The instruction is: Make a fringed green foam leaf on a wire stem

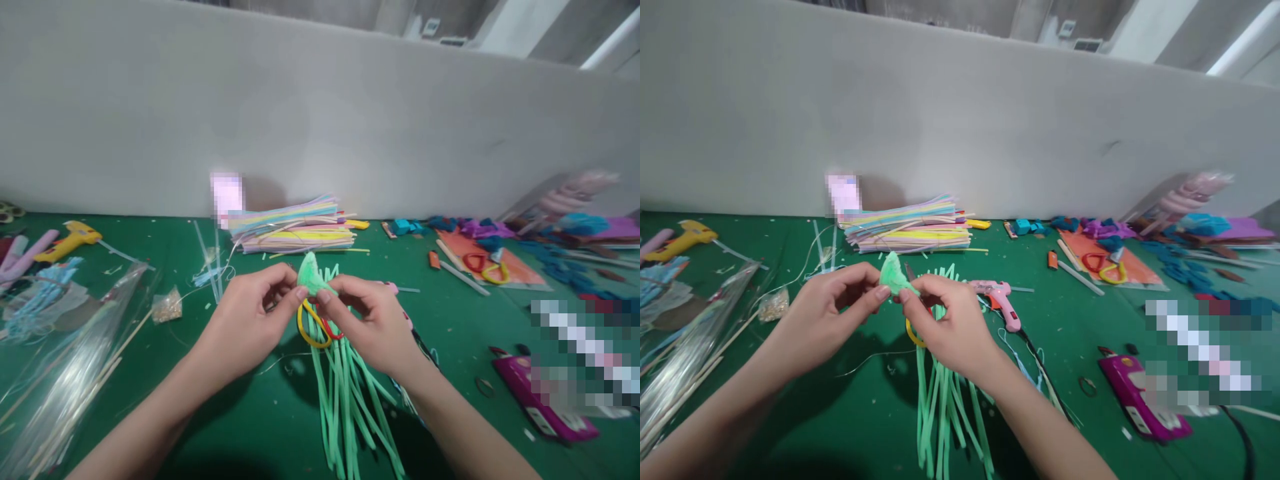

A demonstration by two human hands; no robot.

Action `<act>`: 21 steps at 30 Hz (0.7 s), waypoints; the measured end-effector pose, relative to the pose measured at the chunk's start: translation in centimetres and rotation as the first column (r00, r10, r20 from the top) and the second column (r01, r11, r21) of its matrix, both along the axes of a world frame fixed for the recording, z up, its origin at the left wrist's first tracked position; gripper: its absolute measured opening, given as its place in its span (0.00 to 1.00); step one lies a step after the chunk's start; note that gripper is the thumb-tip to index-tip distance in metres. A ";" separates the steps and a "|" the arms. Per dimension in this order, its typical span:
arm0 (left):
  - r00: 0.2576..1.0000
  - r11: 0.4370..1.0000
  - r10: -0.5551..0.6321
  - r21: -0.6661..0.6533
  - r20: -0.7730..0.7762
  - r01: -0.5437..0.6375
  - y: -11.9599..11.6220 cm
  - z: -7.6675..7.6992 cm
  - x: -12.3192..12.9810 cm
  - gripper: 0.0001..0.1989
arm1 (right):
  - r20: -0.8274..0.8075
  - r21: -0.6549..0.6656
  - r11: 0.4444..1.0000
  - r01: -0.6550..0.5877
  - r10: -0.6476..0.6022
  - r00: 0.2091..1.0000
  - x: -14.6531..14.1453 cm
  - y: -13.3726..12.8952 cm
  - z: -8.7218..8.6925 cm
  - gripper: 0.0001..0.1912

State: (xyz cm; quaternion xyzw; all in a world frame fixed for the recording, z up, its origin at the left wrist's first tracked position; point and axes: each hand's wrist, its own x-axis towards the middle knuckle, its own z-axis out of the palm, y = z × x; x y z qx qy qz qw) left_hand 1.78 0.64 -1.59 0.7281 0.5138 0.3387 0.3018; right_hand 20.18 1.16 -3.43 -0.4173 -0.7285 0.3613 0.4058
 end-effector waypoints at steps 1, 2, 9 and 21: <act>1.000 1.000 0.003 -0.005 -0.009 -0.003 0.1 -0.2 -0.1 0.11 | -0.037 -0.020 1.000 -0.003 0.002 0.999 -0.1 0.3 -0.2 0.14; 1.000 1.000 0.004 -0.011 -0.014 -0.004 0.2 -0.5 -0.2 0.11 | -0.094 -0.055 0.998 -0.004 -0.002 0.996 0.0 0.7 -0.5 0.14; 0.998 0.999 0.033 -0.010 0.056 -0.032 -0.3 1.2 -2.5 0.20 | -0.443 -0.445 0.889 0.109 -0.324 0.836 3.9 5.6 -2.6 0.13; 0.955 0.786 -0.105 -0.565 0.277 0.250 -0.1 -4.6 -7.0 0.18 | -0.461 -0.446 0.881 0.158 -0.378 0.803 7.4 7.1 -2.7 0.14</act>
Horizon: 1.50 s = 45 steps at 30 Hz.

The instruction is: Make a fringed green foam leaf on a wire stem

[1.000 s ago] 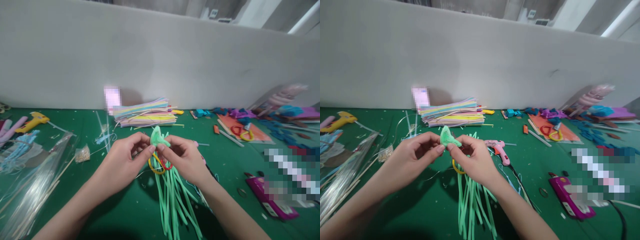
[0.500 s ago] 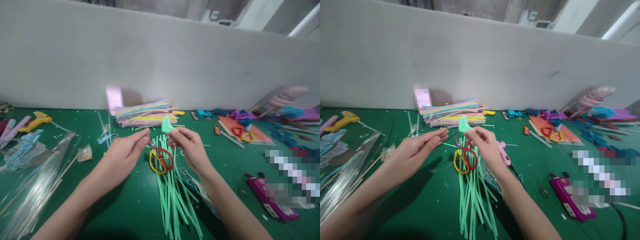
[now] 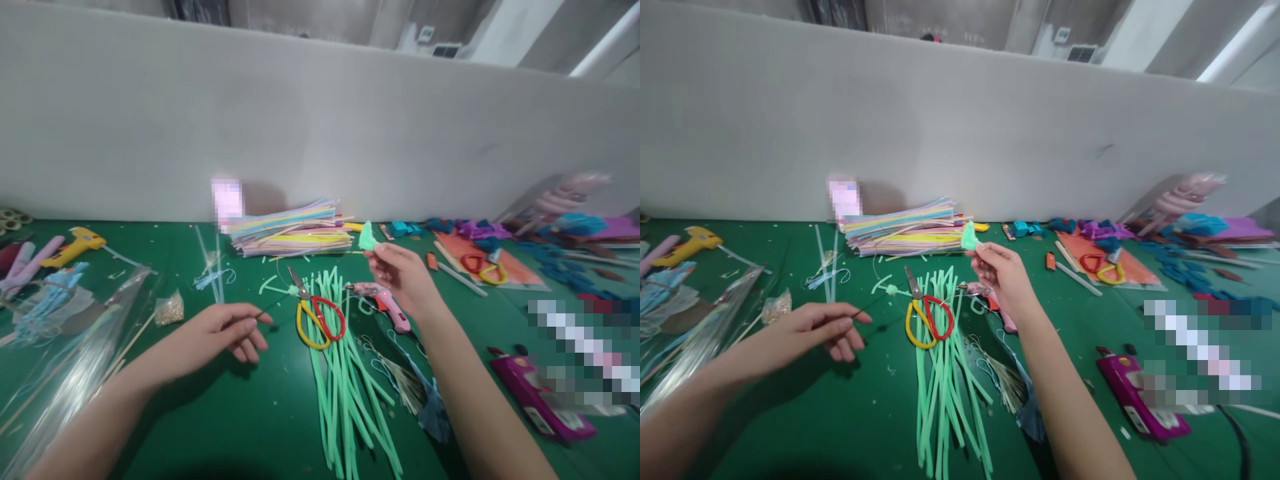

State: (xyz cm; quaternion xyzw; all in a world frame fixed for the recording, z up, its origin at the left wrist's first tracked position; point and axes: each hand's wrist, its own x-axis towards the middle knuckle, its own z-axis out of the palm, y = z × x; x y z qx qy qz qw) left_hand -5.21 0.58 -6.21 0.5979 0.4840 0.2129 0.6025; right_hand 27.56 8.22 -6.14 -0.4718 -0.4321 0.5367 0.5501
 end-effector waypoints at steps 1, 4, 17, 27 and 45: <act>0.994 0.992 -0.001 -0.124 0.106 0.014 -0.6 -0.5 0.1 0.18 | 0.006 0.003 1.000 -0.004 0.003 1.000 -0.2 0.0 -0.1 0.14; 0.919 0.928 0.149 -0.372 0.365 -0.003 -2.0 -1.5 0.0 0.15 | 0.033 0.029 1.000 -0.008 0.007 0.999 -0.8 0.0 -0.4 0.17; 0.732 0.864 0.475 -0.416 0.489 -0.282 -2.8 -3.9 -1.2 0.14 | 0.218 -0.036 0.976 -0.213 0.216 0.952 -5.2 -1.4 -3.0 0.18; 0.657 0.867 0.476 -0.439 0.585 -0.237 -3.4 -5.1 0.7 0.10 | 0.251 -0.078 0.804 -0.590 0.588 0.769 -11.0 -6.3 -4.4 0.18; 0.838 0.949 0.290 -0.253 0.463 -0.188 -4.9 -6.0 3.4 0.16 | 0.180 -0.028 0.907 -0.421 0.419 0.890 -13.5 -8.4 -4.4 0.14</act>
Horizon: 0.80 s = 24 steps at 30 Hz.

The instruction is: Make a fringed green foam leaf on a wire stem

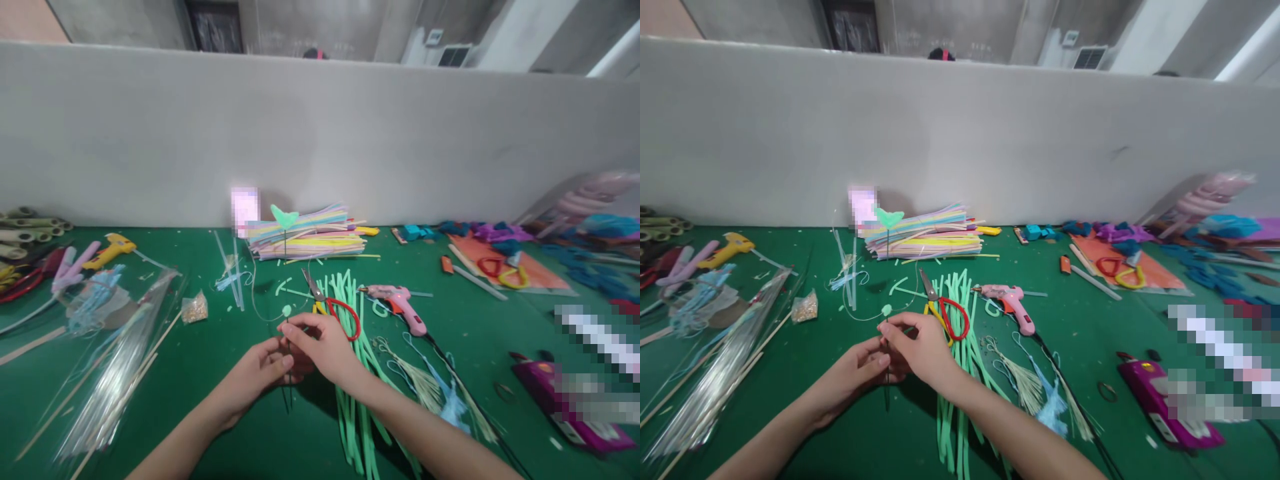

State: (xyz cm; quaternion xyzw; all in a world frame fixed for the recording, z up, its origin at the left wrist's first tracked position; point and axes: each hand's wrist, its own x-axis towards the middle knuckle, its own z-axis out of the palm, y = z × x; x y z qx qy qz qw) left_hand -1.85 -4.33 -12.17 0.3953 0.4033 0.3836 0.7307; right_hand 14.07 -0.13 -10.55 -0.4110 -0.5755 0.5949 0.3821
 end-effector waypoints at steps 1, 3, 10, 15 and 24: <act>0.998 0.999 0.040 0.036 -0.040 -0.038 0.2 0.3 -0.4 0.15 | 0.001 0.007 1.000 0.003 -0.003 1.000 0.2 -0.2 0.2 0.13; 0.982 0.984 0.151 0.115 -0.118 -0.138 0.5 0.8 -1.3 0.11 | 0.012 0.015 1.000 0.011 -0.011 1.000 0.3 -0.8 0.6 0.12; 0.930 0.936 0.346 0.109 -0.124 -0.334 0.1 0.7 -1.0 0.12 | -0.001 -0.049 0.999 0.012 -0.012 1.000 -0.9 -3.3 -0.7 0.14; 0.921 0.922 0.385 0.072 -0.061 -0.381 -0.6 0.4 -0.3 0.11 | 0.022 -0.033 0.998 0.054 -0.054 0.998 -1.5 -4.2 -1.5 0.14; 0.918 0.913 0.397 0.110 -0.012 -0.393 -0.6 0.8 -0.4 0.08 | 0.027 0.012 0.998 0.059 -0.059 0.998 -2.1 -4.3 -1.5 0.13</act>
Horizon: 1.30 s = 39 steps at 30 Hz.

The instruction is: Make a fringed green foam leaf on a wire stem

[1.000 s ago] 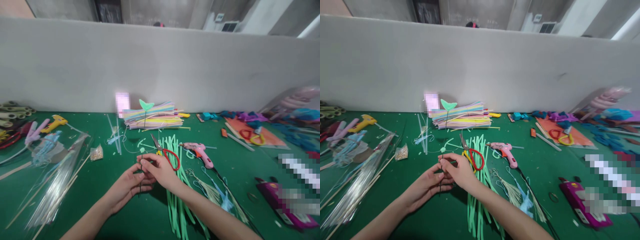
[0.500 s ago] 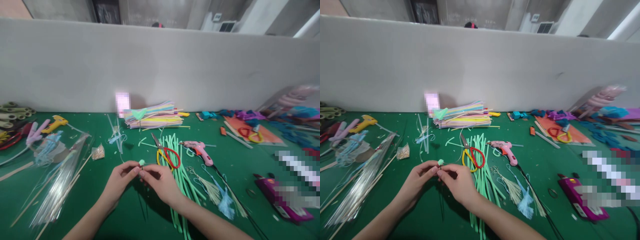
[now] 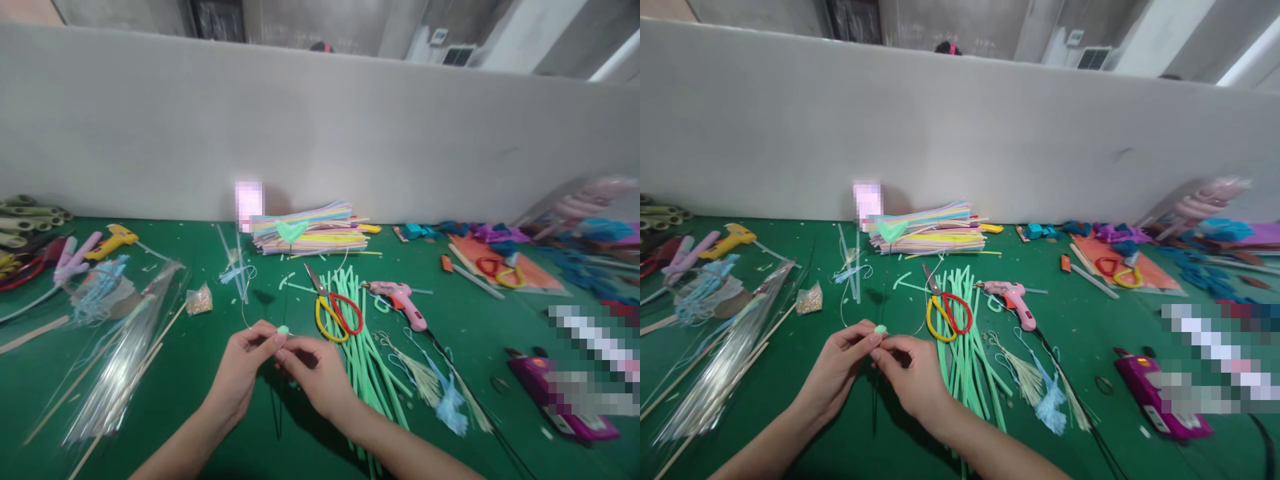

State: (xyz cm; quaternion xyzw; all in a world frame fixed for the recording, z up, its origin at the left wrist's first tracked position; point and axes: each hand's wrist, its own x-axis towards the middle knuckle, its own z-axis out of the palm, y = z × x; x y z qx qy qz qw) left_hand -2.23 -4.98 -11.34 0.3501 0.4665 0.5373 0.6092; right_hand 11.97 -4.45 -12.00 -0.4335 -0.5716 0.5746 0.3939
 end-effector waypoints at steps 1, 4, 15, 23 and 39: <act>1.000 1.000 0.000 0.000 0.001 0.000 0.0 -0.1 0.0 0.08 | -0.001 -0.002 1.000 0.000 0.000 1.000 0.0 0.0 0.0 0.13; 1.000 1.000 -0.008 -0.006 -0.001 0.008 0.1 -0.3 0.1 0.09 | -0.014 -0.006 1.000 0.008 -0.008 1.000 0.2 0.0 -0.1 0.12; 0.995 1.000 -0.006 -0.024 -0.097 0.004 0.6 0.1 -1.1 0.12 | -0.202 -0.228 0.950 -0.213 0.168 0.965 0.6 -0.1 -1.7 0.22; 0.959 0.995 -0.101 -0.017 -0.264 0.100 -0.5 0.4 -0.7 0.13 | -0.308 -0.004 0.998 0.067 -0.065 0.949 4.9 6.2 4.7 0.23; 0.744 0.987 0.098 0.160 -0.661 0.012 2.0 1.9 -5.6 0.15 | -0.087 0.036 0.998 0.048 -0.045 0.995 8.4 6.8 9.6 0.10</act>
